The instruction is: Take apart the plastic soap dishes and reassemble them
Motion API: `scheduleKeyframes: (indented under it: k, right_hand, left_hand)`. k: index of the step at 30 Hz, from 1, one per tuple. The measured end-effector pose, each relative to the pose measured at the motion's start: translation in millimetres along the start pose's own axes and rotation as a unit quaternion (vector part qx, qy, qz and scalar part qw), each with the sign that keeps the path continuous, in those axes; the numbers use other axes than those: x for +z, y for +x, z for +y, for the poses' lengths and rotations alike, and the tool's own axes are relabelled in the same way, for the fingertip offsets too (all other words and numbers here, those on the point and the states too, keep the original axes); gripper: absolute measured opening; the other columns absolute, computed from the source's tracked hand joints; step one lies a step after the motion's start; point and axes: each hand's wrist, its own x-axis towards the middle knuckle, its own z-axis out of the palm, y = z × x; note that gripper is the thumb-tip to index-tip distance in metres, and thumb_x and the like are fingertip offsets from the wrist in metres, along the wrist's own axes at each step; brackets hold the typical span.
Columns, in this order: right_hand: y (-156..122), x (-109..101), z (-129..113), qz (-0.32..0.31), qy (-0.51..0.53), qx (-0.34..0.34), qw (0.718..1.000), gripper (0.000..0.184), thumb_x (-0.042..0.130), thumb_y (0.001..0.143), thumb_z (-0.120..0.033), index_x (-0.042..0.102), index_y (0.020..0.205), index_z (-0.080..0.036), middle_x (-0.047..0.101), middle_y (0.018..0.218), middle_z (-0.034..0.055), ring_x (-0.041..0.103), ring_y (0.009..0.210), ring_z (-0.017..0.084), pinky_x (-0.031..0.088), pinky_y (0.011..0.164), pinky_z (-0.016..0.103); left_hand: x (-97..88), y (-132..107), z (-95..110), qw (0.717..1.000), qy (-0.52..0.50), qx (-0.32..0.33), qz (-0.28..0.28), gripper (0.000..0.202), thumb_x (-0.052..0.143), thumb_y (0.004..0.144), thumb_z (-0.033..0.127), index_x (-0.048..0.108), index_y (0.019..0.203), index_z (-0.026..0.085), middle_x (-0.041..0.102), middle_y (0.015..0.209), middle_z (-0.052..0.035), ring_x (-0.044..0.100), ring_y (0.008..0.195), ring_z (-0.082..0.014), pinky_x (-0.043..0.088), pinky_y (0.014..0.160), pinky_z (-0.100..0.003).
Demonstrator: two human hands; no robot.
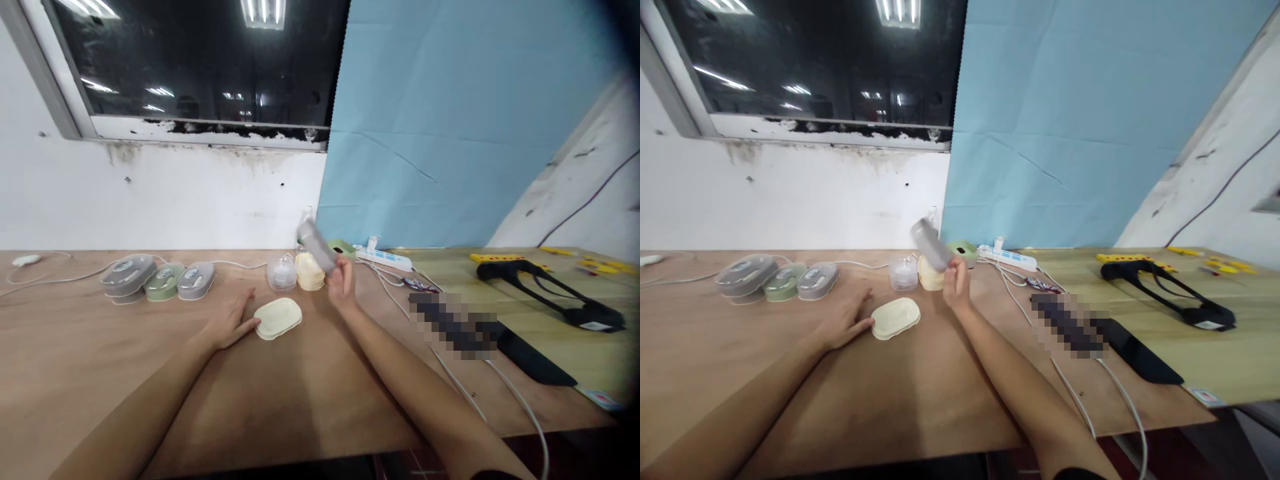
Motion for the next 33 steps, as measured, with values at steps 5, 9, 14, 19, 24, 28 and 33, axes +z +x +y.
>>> scheduleKeyframes:
  k: [5, 9, 14, 19, 24, 28, 33]
  right_hand:
    - [-70.5, 20.4, -35.2, -0.202, 0.172, -0.010, 0.964, 0.050, 0.028, 0.087, -0.069, 0.046, 0.083, -0.022, 0.059, 0.087, 0.0059, 0.055, 0.074, 0.019, 0.044, 0.065, 0.032]
    - [-70.3, 27.5, -44.3, -0.197, 0.150, 0.097, 0.964, 0.056, 0.020, 0.090, -0.068, 0.047, 0.075, -0.022, 0.052, 0.063, 0.0012, 0.048, 0.059, 0.017, 0.038, 0.056, 0.029]
    - [-54.8, 30.5, -33.2, -0.175, 0.132, 0.158, 0.963, 0.056, 0.019, 0.092, -0.067, 0.041, 0.066, -0.023, 0.048, 0.061, 0.0009, 0.047, 0.062, 0.017, 0.038, 0.058, 0.028]
    - [-54.0, 33.0, -30.1, -0.175, 0.142, 0.189, 0.956, 0.054, 0.025, 0.091, -0.067, 0.038, 0.063, -0.023, 0.047, 0.058, -0.0003, 0.046, 0.059, 0.016, 0.039, 0.057, 0.028]
    - [-53.4, 33.9, -30.3, -0.194, 0.138, 0.214, 0.948, 0.058, 0.022, 0.090, -0.068, 0.046, 0.065, -0.021, 0.052, 0.060, 0.0013, 0.049, 0.060, 0.017, 0.041, 0.059, 0.029]
    - [-53.7, 28.6, -31.7, -0.213, 0.129, 0.170, 0.954, 0.050, 0.039, 0.087, -0.064, 0.058, 0.099, -0.020, 0.058, 0.069, 0.0008, 0.050, 0.061, 0.016, 0.041, 0.057, 0.028]
    - [-53.5, 26.5, -34.6, -0.242, 0.103, 0.170, 0.950, 0.046, 0.044, 0.091, -0.048, 0.055, 0.126, -0.021, 0.066, 0.082, 0.0023, 0.056, 0.068, 0.017, 0.045, 0.064, 0.028]
  left_hand:
    - [-3.9, -4.0, -1.6, 0.992, -0.019, 0.089, 0.088, 0.076, 0.052, 0.089, 0.040, 0.011, 0.150, 0.018, 0.057, 0.125, -0.0159, 0.058, 0.109, -0.0271, 0.045, 0.095, -0.045]
    - [-3.1, -5.3, 4.7, 0.987, 0.011, 0.081, 0.138, 0.061, 0.057, 0.087, 0.042, 0.035, 0.140, 0.020, 0.063, 0.109, -0.0124, 0.061, 0.099, -0.0257, 0.048, 0.088, -0.041]
    - [5.6, -1.2, 8.8, 0.994, -0.023, 0.049, 0.099, 0.081, 0.064, 0.081, 0.051, 0.025, 0.145, 0.021, 0.062, 0.106, -0.0094, 0.062, 0.091, -0.0226, 0.051, 0.084, -0.039]
    - [9.7, 0.2, 1.1, 0.996, -0.041, 0.025, 0.075, 0.089, 0.067, 0.077, 0.055, 0.024, 0.147, 0.022, 0.063, 0.102, -0.0072, 0.061, 0.086, -0.0214, 0.051, 0.081, -0.038]
    - [7.7, 1.2, 4.9, 0.995, -0.067, -0.008, 0.079, 0.087, 0.074, 0.068, 0.055, 0.038, 0.139, 0.022, 0.064, 0.096, -0.0053, 0.060, 0.081, -0.0201, 0.051, 0.076, -0.036]
    - [12.9, 3.1, 9.2, 0.986, -0.134, -0.045, 0.087, 0.085, 0.078, 0.065, 0.053, 0.042, 0.136, 0.021, 0.065, 0.090, -0.0047, 0.061, 0.078, -0.0192, 0.051, 0.072, -0.033]
    - [8.9, 1.8, 8.0, 0.987, -0.140, -0.030, 0.068, 0.080, 0.080, 0.060, 0.054, 0.053, 0.125, 0.018, 0.067, 0.094, -0.0078, 0.063, 0.081, -0.0215, 0.052, 0.073, -0.036]
